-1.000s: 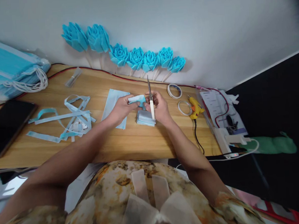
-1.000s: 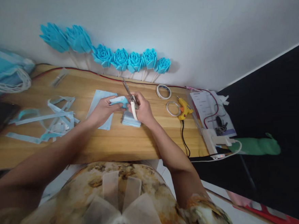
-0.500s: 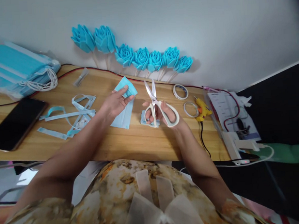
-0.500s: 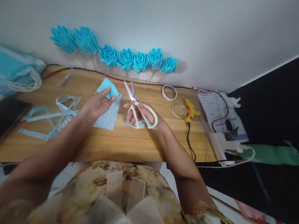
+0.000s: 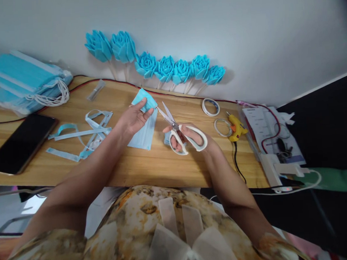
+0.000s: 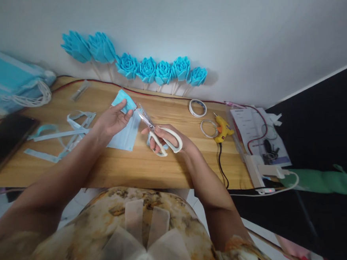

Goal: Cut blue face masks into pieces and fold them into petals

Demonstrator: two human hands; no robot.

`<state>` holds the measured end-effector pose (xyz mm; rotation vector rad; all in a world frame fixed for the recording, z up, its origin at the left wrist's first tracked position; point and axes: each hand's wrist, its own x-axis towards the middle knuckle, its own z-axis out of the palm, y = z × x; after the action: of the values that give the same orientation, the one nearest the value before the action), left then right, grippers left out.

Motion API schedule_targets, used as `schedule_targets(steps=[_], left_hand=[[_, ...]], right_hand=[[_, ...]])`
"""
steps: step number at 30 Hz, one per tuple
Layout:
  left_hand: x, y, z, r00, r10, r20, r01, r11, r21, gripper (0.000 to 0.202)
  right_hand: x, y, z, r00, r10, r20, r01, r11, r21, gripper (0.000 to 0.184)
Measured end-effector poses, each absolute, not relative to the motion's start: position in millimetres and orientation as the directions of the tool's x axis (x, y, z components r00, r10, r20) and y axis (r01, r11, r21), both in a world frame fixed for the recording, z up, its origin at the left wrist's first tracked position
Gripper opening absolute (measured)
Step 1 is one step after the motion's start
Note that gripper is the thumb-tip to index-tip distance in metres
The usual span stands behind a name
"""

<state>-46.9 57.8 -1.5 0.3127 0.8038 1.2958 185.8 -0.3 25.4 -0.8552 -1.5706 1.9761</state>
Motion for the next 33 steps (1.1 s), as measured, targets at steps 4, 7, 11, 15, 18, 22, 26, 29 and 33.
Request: schedule_targets(steps=[4,7,11,15,18,22,26,29,33], left_hand=[[-45.4,55.6,3.2,0.07,0.922,-0.38,-0.737,0.305,0.603,0.02],[-44.4,54.5,3.5,0.078,0.92,-0.385,-0.737,0.313,0.598,0.02],[-41.9,51.9,4.7,0.084,0.92,-0.383,-0.735,0.317,0.6,0.019],[-37.2,46.8,11.7,0.085,0.92,-0.383,-0.734,0.317,0.6,0.023],[-33.1,42.6,16.0,0.114,0.912,-0.394,-0.736,0.344,0.582,0.027],[-28.8,38.6,12.4,0.155,0.912,-0.381,-0.725,0.367,0.584,0.022],[-28.2,38.7,1.9,0.171,0.924,-0.342,-0.713,0.356,0.604,0.021],[-29.4,40.8,-2.6,0.155,0.933,-0.325,-0.716,0.333,0.614,0.021],[-30.1,42.0,-2.1,0.133,0.941,-0.311,-0.713,0.308,0.63,0.021]], right_hand=[[184.8,-0.3,25.4,-0.689,0.698,-0.196,0.037,-0.236,-0.971,0.071],[183.5,-0.8,26.6,-0.68,0.703,-0.21,0.049,-0.241,-0.969,0.071],[181.4,-1.4,30.3,-0.659,0.719,-0.221,0.062,-0.241,-0.968,0.074],[179.8,-2.3,34.4,-0.641,0.727,-0.245,0.092,-0.245,-0.965,0.074],[178.6,-2.7,34.6,-0.639,0.724,-0.259,0.087,-0.267,-0.96,0.077],[176.9,-2.1,30.1,-0.633,0.731,-0.256,0.053,-0.289,-0.956,0.078],[174.7,0.1,21.2,-0.635,0.737,-0.234,-0.001,-0.303,-0.953,0.077],[172.4,1.6,14.4,-0.617,0.757,-0.215,-0.072,-0.327,-0.942,0.076],[169.1,0.7,9.6,-0.6,0.775,-0.198,-0.157,-0.357,-0.921,0.071]])
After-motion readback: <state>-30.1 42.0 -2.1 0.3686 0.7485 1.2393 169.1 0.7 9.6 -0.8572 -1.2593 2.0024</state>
